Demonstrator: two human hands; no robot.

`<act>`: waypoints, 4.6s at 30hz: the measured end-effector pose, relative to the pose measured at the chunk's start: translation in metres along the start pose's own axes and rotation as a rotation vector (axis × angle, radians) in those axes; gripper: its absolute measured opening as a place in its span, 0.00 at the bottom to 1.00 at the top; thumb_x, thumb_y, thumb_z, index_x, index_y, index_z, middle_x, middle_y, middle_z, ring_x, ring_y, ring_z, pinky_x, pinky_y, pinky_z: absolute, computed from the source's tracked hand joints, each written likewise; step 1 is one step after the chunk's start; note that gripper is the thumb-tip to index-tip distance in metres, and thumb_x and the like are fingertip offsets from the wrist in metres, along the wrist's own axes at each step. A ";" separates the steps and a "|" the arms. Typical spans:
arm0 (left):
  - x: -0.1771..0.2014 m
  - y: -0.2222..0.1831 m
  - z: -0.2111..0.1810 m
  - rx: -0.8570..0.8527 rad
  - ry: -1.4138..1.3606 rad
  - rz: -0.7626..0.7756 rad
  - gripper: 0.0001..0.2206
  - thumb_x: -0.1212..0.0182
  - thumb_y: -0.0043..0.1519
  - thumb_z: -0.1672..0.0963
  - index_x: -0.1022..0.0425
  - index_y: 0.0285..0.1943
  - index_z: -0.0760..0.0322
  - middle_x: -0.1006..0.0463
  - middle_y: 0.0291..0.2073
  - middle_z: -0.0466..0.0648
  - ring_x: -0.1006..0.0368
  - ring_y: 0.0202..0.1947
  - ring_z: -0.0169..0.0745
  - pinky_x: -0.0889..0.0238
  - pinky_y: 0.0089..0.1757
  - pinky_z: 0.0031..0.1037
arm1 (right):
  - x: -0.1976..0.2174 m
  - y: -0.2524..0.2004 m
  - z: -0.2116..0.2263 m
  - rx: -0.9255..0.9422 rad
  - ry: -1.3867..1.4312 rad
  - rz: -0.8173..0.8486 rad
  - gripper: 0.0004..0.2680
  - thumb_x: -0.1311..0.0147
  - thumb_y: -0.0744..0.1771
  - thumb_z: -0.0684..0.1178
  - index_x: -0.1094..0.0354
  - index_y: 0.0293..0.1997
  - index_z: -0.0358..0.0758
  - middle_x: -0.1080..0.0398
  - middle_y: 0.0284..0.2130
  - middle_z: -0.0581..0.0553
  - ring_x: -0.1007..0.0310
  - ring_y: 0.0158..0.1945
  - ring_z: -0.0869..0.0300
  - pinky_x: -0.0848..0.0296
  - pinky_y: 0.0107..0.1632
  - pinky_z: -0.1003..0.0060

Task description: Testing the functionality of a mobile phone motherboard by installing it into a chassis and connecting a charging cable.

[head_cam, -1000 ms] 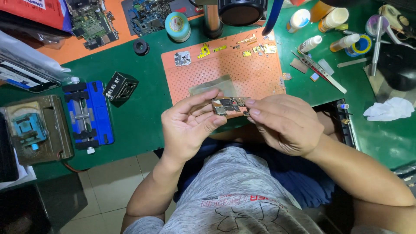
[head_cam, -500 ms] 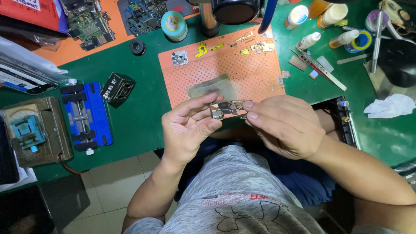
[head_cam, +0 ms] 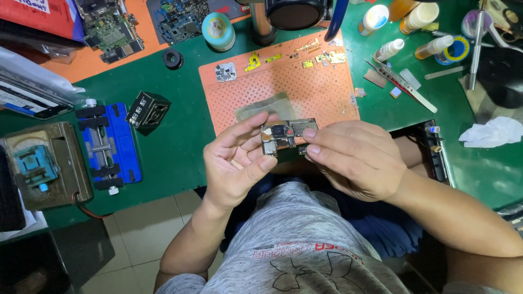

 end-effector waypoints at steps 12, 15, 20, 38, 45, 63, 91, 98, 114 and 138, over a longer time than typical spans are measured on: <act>-0.001 0.001 -0.010 -0.129 0.089 -0.079 0.11 0.45 0.54 0.63 0.36 0.46 0.71 0.30 0.43 0.59 0.32 0.47 0.45 0.33 0.44 0.25 | 0.007 0.012 0.012 0.193 -0.033 0.068 0.06 0.59 0.63 0.37 0.36 0.36 0.24 0.36 0.39 0.30 0.29 0.39 0.44 0.28 0.42 0.54; -0.019 0.010 -0.006 -0.165 0.198 -0.128 0.10 0.44 0.53 0.63 0.35 0.42 0.70 0.28 0.39 0.60 0.29 0.40 0.43 0.33 0.40 0.22 | 0.034 0.014 0.018 0.147 -0.067 0.036 0.08 0.58 0.64 0.40 0.36 0.37 0.23 0.34 0.38 0.30 0.28 0.39 0.47 0.26 0.44 0.55; -0.063 0.010 0.048 -0.095 0.029 0.057 0.11 0.42 0.53 0.61 0.37 0.43 0.63 0.29 0.39 0.55 0.29 0.37 0.42 0.30 0.36 0.32 | 0.091 -0.046 0.033 -0.259 -0.082 -0.118 0.08 0.55 0.67 0.39 0.42 0.49 0.28 0.40 0.48 0.34 0.27 0.50 0.47 0.24 0.52 0.60; -0.350 -0.050 0.233 -0.769 1.102 1.550 0.31 0.35 0.41 0.50 0.39 0.54 0.61 0.34 0.49 0.44 0.41 0.49 0.41 0.46 0.41 0.34 | 0.241 -0.299 0.162 -0.974 -0.588 -0.876 0.10 0.50 0.66 0.37 0.45 0.49 0.21 0.38 0.40 0.31 0.36 0.41 0.56 0.36 0.44 0.71; -0.378 -0.050 0.266 -0.792 1.364 1.682 0.42 0.28 0.29 0.47 0.41 0.54 0.61 0.33 0.40 0.49 0.38 0.42 0.47 0.45 0.36 0.39 | 0.244 -0.344 0.178 -1.118 -0.627 -0.940 0.08 0.47 0.66 0.34 0.41 0.47 0.20 0.36 0.39 0.33 0.36 0.41 0.56 0.35 0.44 0.70; -0.318 -0.027 0.175 0.413 1.440 1.221 0.37 0.30 0.31 0.47 0.43 0.49 0.56 0.29 0.44 0.47 0.33 0.43 0.45 0.41 0.36 0.32 | 0.216 -0.334 0.139 -1.161 0.402 -1.223 0.14 0.59 0.62 0.35 0.53 0.51 0.36 0.43 0.35 0.38 0.33 0.28 0.49 0.24 0.32 0.56; -0.084 0.057 0.062 0.524 -0.056 0.661 0.29 0.45 0.51 0.50 0.49 0.60 0.64 0.34 0.48 0.49 0.34 0.43 0.35 0.37 0.35 0.22 | 0.116 -0.033 0.004 -0.659 0.183 -0.314 0.11 0.53 0.61 0.31 0.48 0.45 0.25 0.41 0.33 0.38 0.36 0.33 0.62 0.27 0.40 0.72; -0.065 0.057 0.044 0.476 -0.017 0.695 0.27 0.49 0.54 0.51 0.50 0.58 0.70 0.36 0.50 0.54 0.37 0.49 0.42 0.39 0.45 0.30 | 0.096 -0.030 -0.018 -0.498 -0.163 -0.073 0.06 0.49 0.60 0.32 0.31 0.33 0.36 0.37 0.24 0.45 0.43 0.28 0.61 0.46 0.35 0.69; -0.056 0.050 0.059 0.346 -0.043 0.708 0.28 0.54 0.58 0.50 0.55 0.61 0.72 0.39 0.52 0.52 0.41 0.52 0.38 0.42 0.51 0.31 | 0.063 -0.045 -0.043 -0.770 -0.075 0.083 0.13 0.50 0.62 0.39 0.51 0.47 0.31 0.31 0.35 0.44 0.30 0.43 0.61 0.37 0.48 0.70; -0.051 0.049 0.063 0.282 0.109 0.714 0.29 0.61 0.60 0.47 0.53 0.61 0.73 0.41 0.54 0.51 0.44 0.55 0.36 0.47 0.53 0.27 | 0.059 -0.045 -0.046 -0.722 -0.078 -0.008 0.03 0.47 0.62 0.40 0.34 0.34 0.32 0.30 0.29 0.43 0.33 0.28 0.64 0.34 0.35 0.76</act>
Point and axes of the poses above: each hand's wrist, its own y-axis towards the middle knuckle, its own x-axis out of the back of the hand, z = x × y, the point moved 5 cm from there along y, towards the middle knuckle
